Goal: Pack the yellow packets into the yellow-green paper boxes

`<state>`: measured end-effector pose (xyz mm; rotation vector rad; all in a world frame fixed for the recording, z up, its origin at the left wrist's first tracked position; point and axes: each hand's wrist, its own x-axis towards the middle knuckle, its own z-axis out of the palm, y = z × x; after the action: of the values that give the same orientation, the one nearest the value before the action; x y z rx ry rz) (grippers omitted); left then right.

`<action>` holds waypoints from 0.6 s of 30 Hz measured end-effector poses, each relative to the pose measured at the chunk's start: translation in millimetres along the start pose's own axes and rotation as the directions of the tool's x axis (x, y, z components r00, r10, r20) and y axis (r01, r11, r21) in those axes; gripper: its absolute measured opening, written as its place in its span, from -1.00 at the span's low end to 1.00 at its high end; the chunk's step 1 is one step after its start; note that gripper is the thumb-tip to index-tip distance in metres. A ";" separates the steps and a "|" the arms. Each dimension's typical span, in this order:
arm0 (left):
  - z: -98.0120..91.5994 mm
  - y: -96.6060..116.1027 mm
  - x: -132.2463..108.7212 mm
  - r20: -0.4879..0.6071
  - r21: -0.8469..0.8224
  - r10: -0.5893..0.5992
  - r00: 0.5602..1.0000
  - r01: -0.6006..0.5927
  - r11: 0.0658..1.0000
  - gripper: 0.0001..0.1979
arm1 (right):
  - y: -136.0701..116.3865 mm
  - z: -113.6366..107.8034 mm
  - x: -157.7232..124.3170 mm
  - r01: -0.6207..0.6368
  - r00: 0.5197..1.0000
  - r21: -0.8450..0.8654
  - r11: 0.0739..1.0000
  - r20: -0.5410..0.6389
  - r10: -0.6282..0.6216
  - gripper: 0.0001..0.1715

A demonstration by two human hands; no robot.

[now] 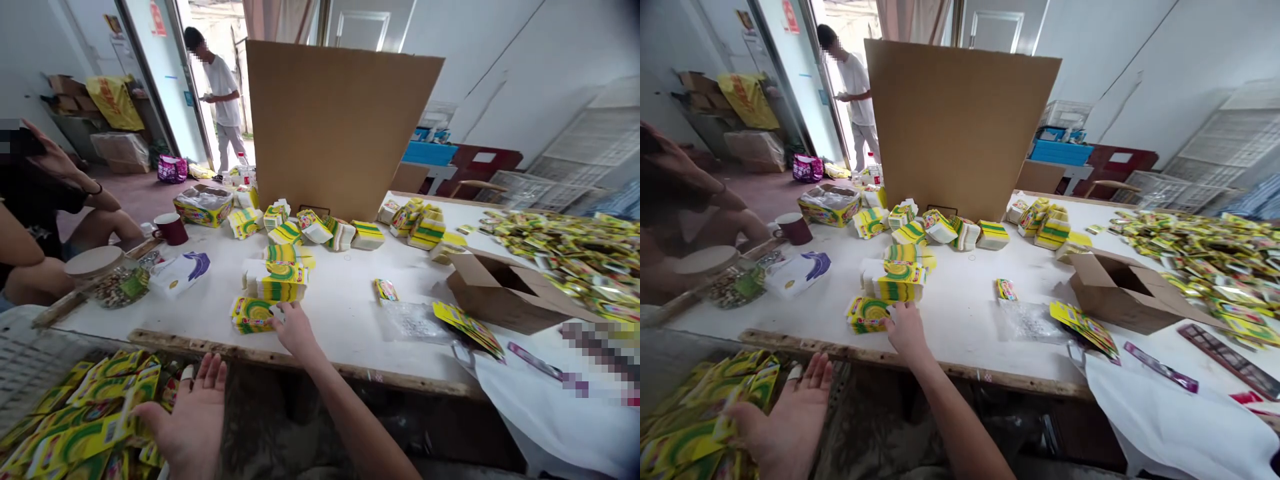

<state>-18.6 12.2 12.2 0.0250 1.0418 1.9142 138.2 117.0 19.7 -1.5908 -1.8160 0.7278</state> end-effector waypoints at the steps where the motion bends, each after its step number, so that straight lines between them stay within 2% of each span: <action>1: -0.5 -1.3 -0.2 0.009 -0.028 -0.053 0.999 0.053 0.998 -0.30 | 1.0 6.3 5.2 -0.008 1.000 -0.033 0.999 -0.009 0.008 -0.70; 4: -3.2 -8.1 -2.3 0.063 0.012 -0.159 0.985 0.158 0.987 -0.43 | 2.2 21.1 10.8 -0.010 1.000 -0.094 0.995 -0.024 0.008 -0.73; 7: -4.1 -14.3 -5.3 0.090 0.056 -0.190 0.978 0.185 0.981 -0.53 | 0.7 25.1 8.0 0.009 0.999 -0.093 0.996 -0.030 -0.012 -0.70; 11: 1.6 -21.5 -8.3 0.170 0.101 -0.212 0.962 0.197 0.975 -0.53 | -5.4 13.6 -1.8 0.047 0.999 -0.004 0.999 -0.014 -0.047 -0.73; 13: 7.2 -25.0 -9.5 0.210 0.094 -0.184 0.960 0.168 0.981 -0.51 | -11.3 3.2 -12.8 0.066 0.998 0.049 0.997 -0.002 -0.066 -0.77; 16: 18.7 -28.1 -14.2 0.263 0.025 -0.085 0.961 0.081 0.996 -0.52 | -23.0 -10.0 -39.1 0.121 0.983 0.209 0.970 0.110 -0.146 -0.74; 18: 27.9 -27.6 -19.4 0.297 -0.012 -0.037 0.954 0.043 0.999 -0.53 | -30.9 -13.2 -59.0 0.084 0.937 0.492 0.866 0.257 -0.237 -0.71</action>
<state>23.5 22.0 18.9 0.2718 0.8153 1.8152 133.2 54.7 46.2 -1.0279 -1.7710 1.2878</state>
